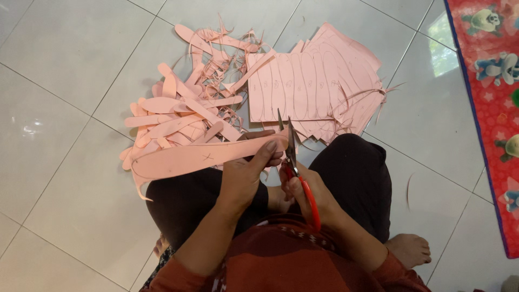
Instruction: The person sits on the floor and uses scissors to cut elongated oval shapes from pink paper sheets. They follow pre-drawn outlines, trim the edges, and place the finished cutouts into a growing pile on the floor.
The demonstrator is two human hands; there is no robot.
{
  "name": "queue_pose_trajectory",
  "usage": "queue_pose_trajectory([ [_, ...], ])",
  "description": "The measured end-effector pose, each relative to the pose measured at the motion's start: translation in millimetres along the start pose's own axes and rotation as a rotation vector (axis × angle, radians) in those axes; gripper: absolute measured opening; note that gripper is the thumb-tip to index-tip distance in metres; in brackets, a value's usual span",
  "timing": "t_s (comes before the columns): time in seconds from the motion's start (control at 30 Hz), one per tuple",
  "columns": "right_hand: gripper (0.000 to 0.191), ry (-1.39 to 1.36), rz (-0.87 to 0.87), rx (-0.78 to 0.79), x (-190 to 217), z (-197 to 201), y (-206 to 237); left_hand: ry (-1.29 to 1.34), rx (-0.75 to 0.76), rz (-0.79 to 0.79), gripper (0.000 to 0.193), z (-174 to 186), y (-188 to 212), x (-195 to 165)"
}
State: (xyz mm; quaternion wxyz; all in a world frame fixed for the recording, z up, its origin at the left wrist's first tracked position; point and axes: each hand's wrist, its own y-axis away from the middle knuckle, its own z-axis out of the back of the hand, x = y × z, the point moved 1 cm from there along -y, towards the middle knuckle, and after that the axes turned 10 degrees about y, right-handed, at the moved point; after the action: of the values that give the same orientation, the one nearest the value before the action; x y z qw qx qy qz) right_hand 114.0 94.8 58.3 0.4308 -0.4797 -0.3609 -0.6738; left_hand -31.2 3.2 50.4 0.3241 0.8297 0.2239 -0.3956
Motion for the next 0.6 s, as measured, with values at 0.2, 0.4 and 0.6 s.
queue_pose_trajectory([
  [0.2, 0.061, 0.022, -0.070, 0.025, -0.2, 5.7, 4.5, -0.024, 0.086, -0.006, 0.028, 8.9, -6.3, -5.8],
  [0.4, 0.061, 0.051, -0.135, 0.034, 2.1, 7.7, 5.0, 0.041, 0.116, -0.067, 0.036, 4.5, -11.0, -14.4],
  [0.6, 0.059, 0.061, -0.064, -0.053, 6.3, -2.0, 1.2, 0.253, 0.034, -0.314, 0.026, -25.7, 3.1, 4.8],
])
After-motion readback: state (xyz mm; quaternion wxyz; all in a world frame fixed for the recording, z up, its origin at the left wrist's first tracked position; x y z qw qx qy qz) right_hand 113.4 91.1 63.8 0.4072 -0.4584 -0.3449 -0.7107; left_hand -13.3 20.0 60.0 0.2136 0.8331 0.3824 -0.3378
